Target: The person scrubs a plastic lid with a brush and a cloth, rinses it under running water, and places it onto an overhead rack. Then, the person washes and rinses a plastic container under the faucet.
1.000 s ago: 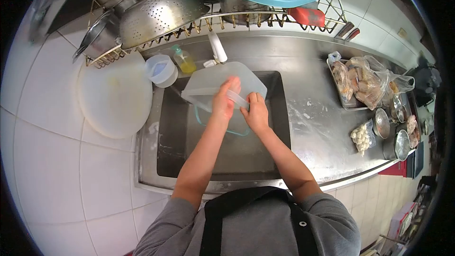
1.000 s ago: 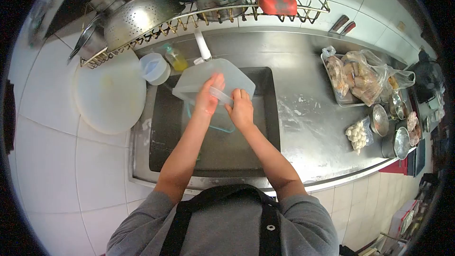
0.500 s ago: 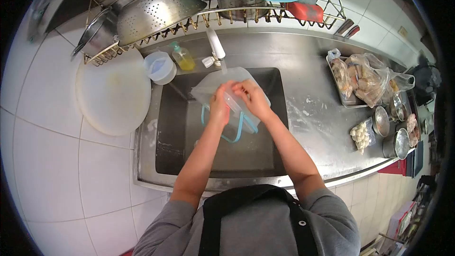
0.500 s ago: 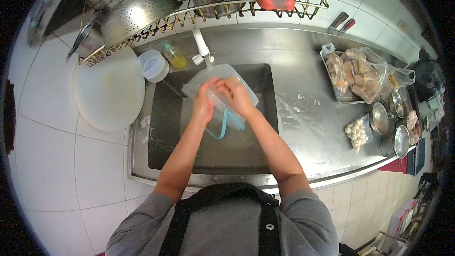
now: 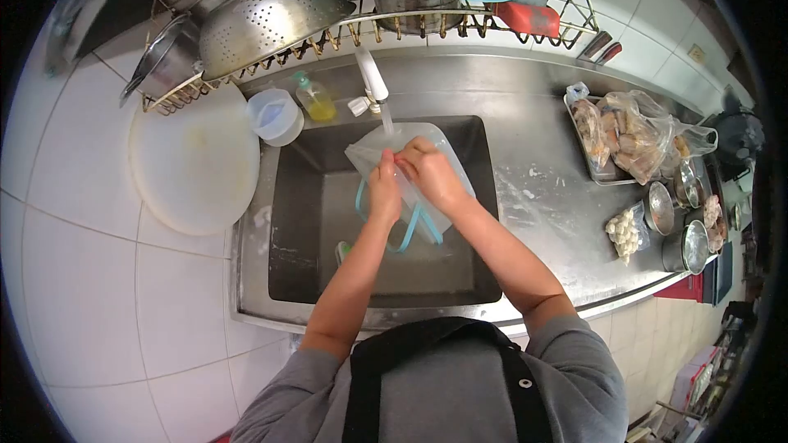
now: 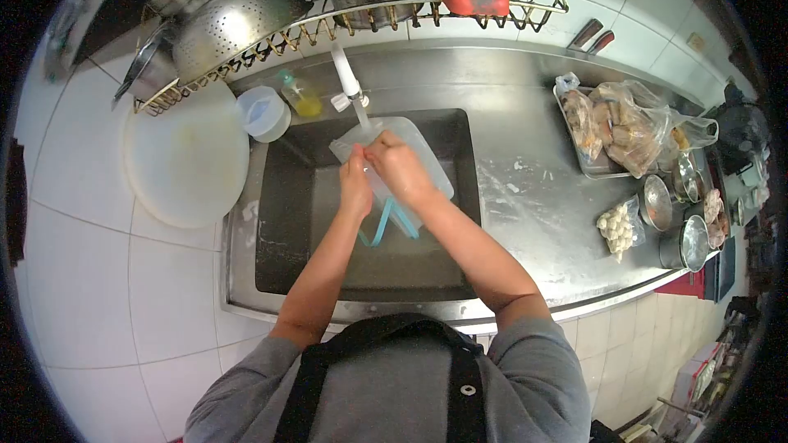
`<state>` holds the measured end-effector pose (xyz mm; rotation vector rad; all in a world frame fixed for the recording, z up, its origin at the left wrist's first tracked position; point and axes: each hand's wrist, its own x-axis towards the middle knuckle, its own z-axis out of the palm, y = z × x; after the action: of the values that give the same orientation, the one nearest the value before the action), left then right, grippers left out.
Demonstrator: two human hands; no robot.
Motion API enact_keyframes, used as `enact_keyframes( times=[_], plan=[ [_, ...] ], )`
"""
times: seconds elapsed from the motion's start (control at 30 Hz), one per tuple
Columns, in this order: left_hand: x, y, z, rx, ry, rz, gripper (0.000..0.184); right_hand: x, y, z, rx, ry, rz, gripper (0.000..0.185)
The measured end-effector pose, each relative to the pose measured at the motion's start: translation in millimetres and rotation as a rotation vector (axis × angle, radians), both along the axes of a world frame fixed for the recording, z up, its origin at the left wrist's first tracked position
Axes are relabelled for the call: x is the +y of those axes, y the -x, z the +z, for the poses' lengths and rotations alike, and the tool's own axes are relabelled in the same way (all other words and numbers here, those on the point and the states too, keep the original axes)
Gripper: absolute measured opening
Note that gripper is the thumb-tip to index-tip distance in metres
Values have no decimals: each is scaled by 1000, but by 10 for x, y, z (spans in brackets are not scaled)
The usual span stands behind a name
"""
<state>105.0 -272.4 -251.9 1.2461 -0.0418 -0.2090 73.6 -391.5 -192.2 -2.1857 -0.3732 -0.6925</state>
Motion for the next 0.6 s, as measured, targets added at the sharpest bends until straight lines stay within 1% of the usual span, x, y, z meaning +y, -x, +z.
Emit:
enact_keyframes(
  times=[0.03,0.07,0.13,0.17,0.27,0.3,0.37,0.4,0.43,0.5,0.53,0.57,0.6],
  plan=[
    [-2,37,98,22,88,-22,56,-146,-40,-13,-29,-19,54,10],
    [1,58,161,42,176,-43,56,-209,-104,-32,-14,-43,-32,10],
    [18,64,174,26,111,-85,57,-285,-197,-67,15,-87,-206,11],
    [17,62,185,16,78,-109,57,-240,-201,-169,-112,37,-188,11],
    [11,68,18,-21,42,56,59,86,28,-136,-134,-86,-65,11],
    [65,86,14,32,115,20,61,-26,-22,-288,-151,-20,-131,17],
    [202,68,82,129,274,-48,64,-188,21,-137,-99,-12,-290,21],
    [255,52,142,138,281,-55,67,-280,17,-64,-79,-8,-371,23],
    [323,64,192,151,284,-61,70,-359,-10,-160,275,-333,-186,34],
    [424,82,240,189,265,-43,77,-393,66,-298,392,-545,40,46],
    [470,110,275,190,247,-10,77,-356,156,-272,451,-651,155,53],
    [513,147,307,192,229,19,77,-358,276,-233,382,-492,238,73],
    [548,193,350,195,212,48,77,-310,382,-187,330,-438,218,79]
  ],
)
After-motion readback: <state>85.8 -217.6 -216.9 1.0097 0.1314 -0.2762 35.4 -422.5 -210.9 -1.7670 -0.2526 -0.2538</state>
